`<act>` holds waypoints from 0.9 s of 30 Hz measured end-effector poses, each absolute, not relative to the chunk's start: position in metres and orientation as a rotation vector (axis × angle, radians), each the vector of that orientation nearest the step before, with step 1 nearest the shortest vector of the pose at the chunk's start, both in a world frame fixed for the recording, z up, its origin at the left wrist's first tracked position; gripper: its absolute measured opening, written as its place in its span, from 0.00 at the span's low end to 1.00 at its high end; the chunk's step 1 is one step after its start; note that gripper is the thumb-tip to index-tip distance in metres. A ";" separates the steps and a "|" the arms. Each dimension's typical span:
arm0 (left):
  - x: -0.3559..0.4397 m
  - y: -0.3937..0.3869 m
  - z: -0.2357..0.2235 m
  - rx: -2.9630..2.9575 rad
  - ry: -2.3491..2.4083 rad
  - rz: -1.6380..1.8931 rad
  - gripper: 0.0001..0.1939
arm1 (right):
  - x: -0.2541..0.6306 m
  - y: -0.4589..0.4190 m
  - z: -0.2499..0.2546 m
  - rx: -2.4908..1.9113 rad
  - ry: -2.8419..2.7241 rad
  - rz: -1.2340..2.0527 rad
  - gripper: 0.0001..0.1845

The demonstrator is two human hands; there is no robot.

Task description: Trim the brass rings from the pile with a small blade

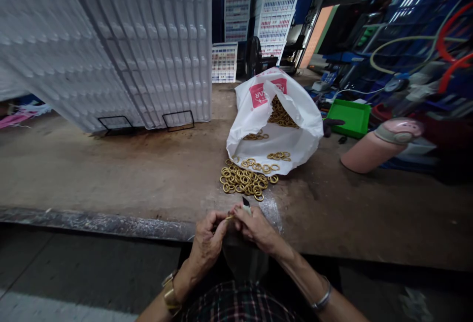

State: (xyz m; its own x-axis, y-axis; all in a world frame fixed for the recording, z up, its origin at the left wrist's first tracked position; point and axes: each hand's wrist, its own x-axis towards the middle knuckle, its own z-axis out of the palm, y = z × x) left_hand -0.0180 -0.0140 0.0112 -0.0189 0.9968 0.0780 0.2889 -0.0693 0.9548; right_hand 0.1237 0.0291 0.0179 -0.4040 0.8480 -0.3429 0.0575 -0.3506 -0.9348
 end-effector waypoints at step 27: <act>-0.016 -0.017 0.015 0.870 1.179 0.964 0.16 | 0.125 0.023 0.000 -1.283 -2.050 1.002 0.09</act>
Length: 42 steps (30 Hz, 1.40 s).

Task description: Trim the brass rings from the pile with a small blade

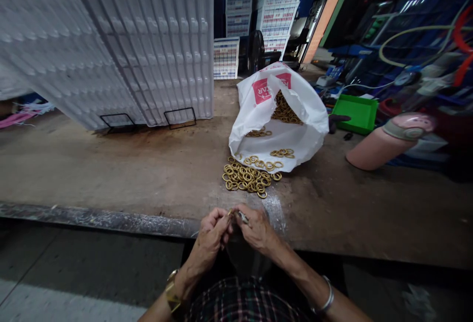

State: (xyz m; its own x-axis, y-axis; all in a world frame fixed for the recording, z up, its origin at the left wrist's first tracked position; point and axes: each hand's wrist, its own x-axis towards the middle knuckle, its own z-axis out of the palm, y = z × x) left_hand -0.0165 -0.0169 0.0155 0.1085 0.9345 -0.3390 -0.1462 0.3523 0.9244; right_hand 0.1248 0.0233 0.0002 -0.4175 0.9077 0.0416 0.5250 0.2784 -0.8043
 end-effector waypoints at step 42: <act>-0.026 -0.013 0.010 0.277 0.864 1.136 0.13 | 0.090 0.077 -0.003 -1.723 -2.344 0.286 0.13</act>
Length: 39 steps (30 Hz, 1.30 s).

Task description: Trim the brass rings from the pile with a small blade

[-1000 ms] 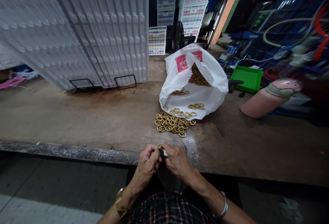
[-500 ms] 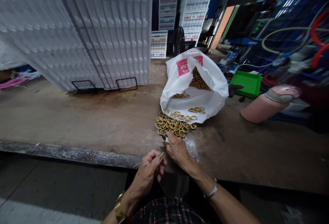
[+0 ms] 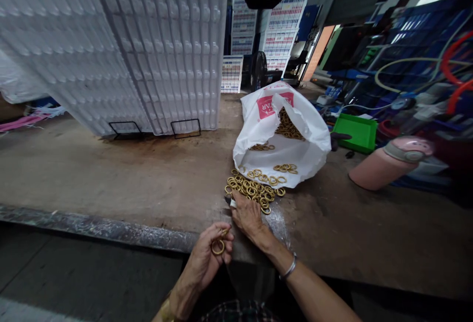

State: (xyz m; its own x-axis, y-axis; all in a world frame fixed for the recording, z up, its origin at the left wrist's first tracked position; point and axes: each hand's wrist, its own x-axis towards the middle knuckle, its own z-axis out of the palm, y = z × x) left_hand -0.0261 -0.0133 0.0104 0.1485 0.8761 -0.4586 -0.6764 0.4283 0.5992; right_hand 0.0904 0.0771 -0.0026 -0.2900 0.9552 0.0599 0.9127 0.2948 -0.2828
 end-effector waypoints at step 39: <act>-0.025 -0.006 0.011 1.401 1.389 1.176 0.07 | 0.123 0.044 0.016 -1.290 -1.761 1.478 0.12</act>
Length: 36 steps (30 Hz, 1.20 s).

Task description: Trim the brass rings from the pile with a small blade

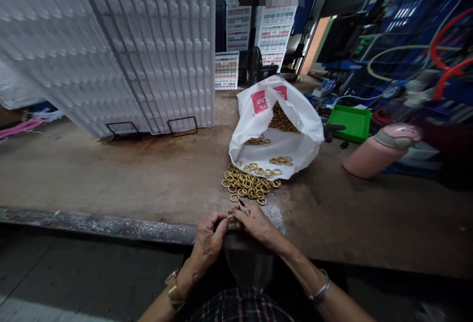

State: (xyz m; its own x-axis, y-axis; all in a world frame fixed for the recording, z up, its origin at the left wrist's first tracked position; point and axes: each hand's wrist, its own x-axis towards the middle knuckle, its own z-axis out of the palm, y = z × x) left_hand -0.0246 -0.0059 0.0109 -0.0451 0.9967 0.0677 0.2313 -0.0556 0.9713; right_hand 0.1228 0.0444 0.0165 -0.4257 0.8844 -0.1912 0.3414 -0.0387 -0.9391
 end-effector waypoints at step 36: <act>-0.020 -0.012 0.007 0.896 1.164 1.017 0.16 | 0.120 0.033 0.006 -1.308 -2.114 0.923 0.10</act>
State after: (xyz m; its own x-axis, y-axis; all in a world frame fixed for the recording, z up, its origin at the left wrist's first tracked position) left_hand -0.0202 -0.0122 0.0065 0.0911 0.9526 -0.2903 -0.1593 0.3017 0.9400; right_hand 0.1197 0.0328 0.0063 -0.4246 0.9039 0.0521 0.5766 0.3143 -0.7541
